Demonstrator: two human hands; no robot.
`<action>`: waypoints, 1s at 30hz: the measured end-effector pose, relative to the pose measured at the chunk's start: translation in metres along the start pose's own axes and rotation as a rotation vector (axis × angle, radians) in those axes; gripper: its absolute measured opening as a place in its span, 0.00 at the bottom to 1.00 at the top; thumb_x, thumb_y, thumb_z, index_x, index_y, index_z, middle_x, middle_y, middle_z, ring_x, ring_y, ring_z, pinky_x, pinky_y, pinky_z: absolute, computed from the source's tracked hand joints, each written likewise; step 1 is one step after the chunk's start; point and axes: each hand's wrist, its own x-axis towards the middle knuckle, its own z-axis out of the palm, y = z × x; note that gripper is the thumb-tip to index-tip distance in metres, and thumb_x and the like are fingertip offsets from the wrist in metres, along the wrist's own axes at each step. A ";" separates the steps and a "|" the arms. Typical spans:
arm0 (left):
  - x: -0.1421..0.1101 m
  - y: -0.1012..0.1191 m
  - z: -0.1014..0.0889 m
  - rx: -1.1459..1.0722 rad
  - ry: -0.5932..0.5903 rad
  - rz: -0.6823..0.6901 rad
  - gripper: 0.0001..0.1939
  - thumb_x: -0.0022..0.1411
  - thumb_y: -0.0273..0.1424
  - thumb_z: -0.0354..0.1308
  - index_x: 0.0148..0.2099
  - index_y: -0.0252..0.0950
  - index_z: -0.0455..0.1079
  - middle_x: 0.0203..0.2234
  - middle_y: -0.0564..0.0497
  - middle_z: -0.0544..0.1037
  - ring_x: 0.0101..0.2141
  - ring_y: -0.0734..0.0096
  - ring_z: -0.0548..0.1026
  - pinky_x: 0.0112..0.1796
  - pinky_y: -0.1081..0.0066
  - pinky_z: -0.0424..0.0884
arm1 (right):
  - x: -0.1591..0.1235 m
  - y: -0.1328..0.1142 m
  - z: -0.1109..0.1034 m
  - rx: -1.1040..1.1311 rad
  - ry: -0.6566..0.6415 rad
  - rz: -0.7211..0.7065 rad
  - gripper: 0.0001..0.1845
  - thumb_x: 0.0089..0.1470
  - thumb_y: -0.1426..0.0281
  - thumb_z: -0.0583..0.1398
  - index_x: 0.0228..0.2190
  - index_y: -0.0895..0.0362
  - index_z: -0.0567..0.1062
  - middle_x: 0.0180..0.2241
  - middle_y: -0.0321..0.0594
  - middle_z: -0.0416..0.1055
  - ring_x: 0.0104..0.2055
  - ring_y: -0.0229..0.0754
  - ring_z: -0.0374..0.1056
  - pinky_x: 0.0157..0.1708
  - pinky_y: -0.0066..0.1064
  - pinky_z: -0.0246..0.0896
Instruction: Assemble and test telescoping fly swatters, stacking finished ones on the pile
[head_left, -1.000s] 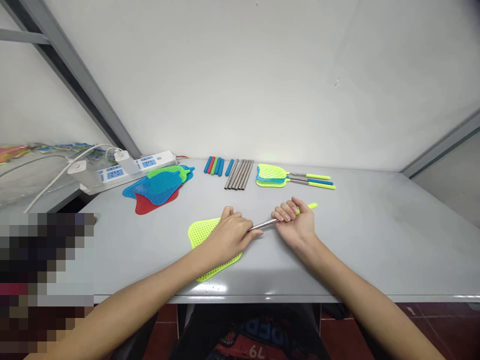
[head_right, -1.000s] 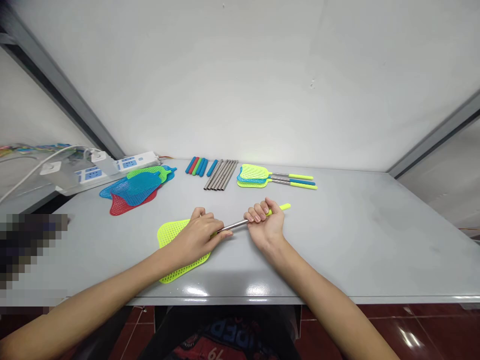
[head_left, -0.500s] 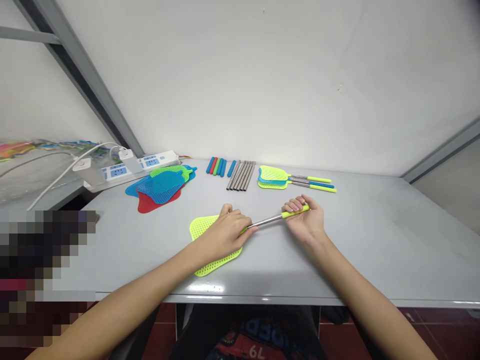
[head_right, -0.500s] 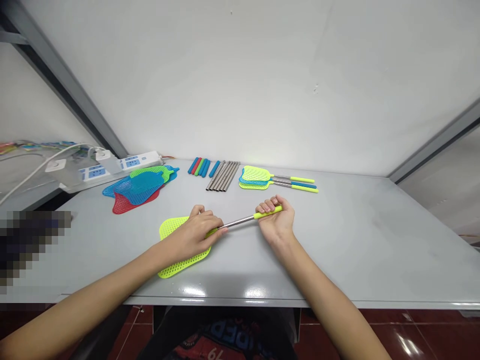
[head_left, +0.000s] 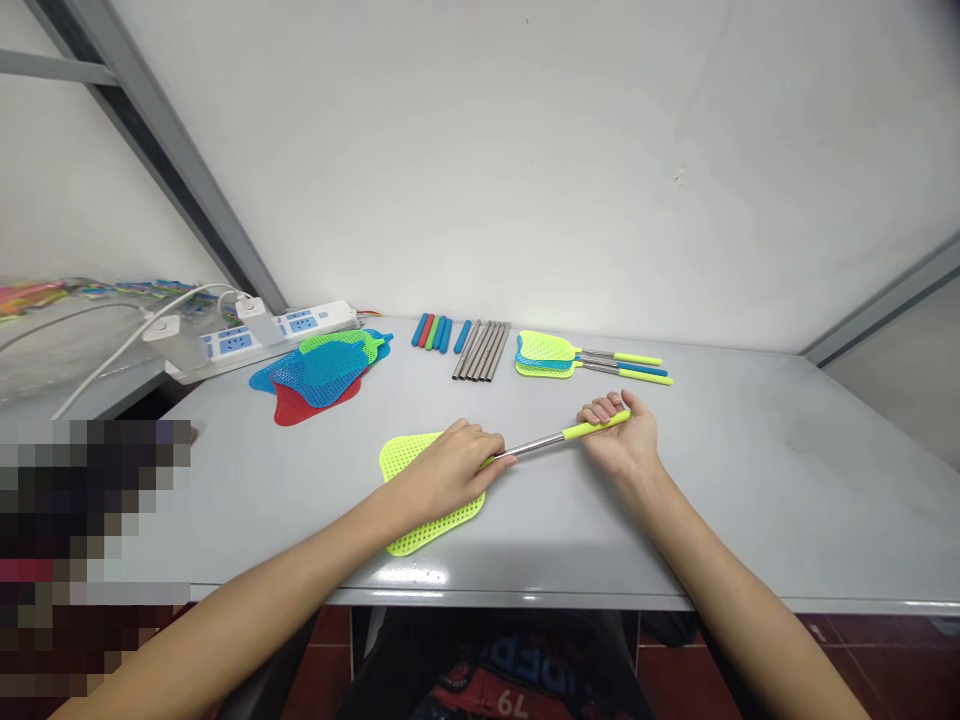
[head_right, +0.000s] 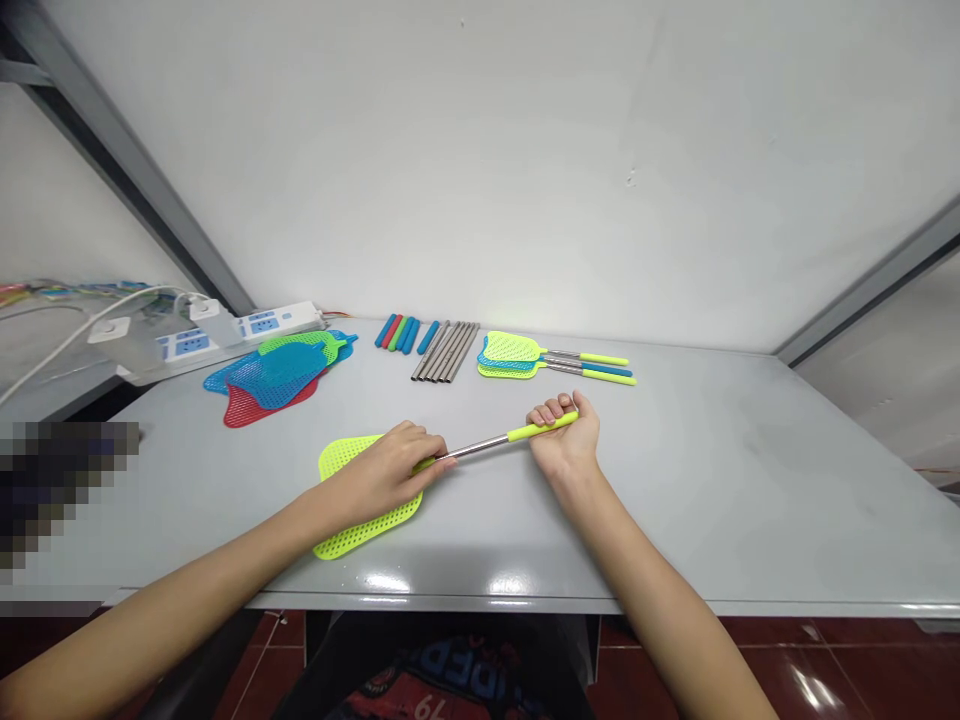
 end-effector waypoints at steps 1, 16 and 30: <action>0.000 0.000 0.000 0.005 -0.004 0.002 0.16 0.61 0.36 0.38 0.27 0.36 0.60 0.20 0.53 0.65 0.26 0.71 0.63 0.32 0.70 0.57 | 0.000 0.000 0.000 0.024 -0.005 0.012 0.13 0.46 0.71 0.47 0.14 0.57 0.50 0.10 0.27 0.44 0.11 0.29 0.44 0.11 0.22 0.45; 0.002 0.006 -0.001 -0.090 0.025 -0.008 0.15 0.61 0.33 0.40 0.25 0.35 0.60 0.19 0.54 0.65 0.25 0.73 0.62 0.34 0.71 0.56 | -0.012 0.010 0.000 0.126 -0.123 -0.091 0.18 0.45 0.73 0.47 0.13 0.57 0.42 0.09 0.27 0.37 0.10 0.30 0.36 0.09 0.24 0.39; 0.004 0.006 -0.003 -0.090 0.018 -0.013 0.15 0.60 0.33 0.40 0.25 0.34 0.61 0.18 0.54 0.64 0.24 0.74 0.61 0.32 0.71 0.56 | -0.014 0.016 -0.001 0.168 -0.153 -0.075 0.18 0.44 0.73 0.48 0.13 0.57 0.42 0.10 0.27 0.34 0.11 0.31 0.35 0.09 0.23 0.38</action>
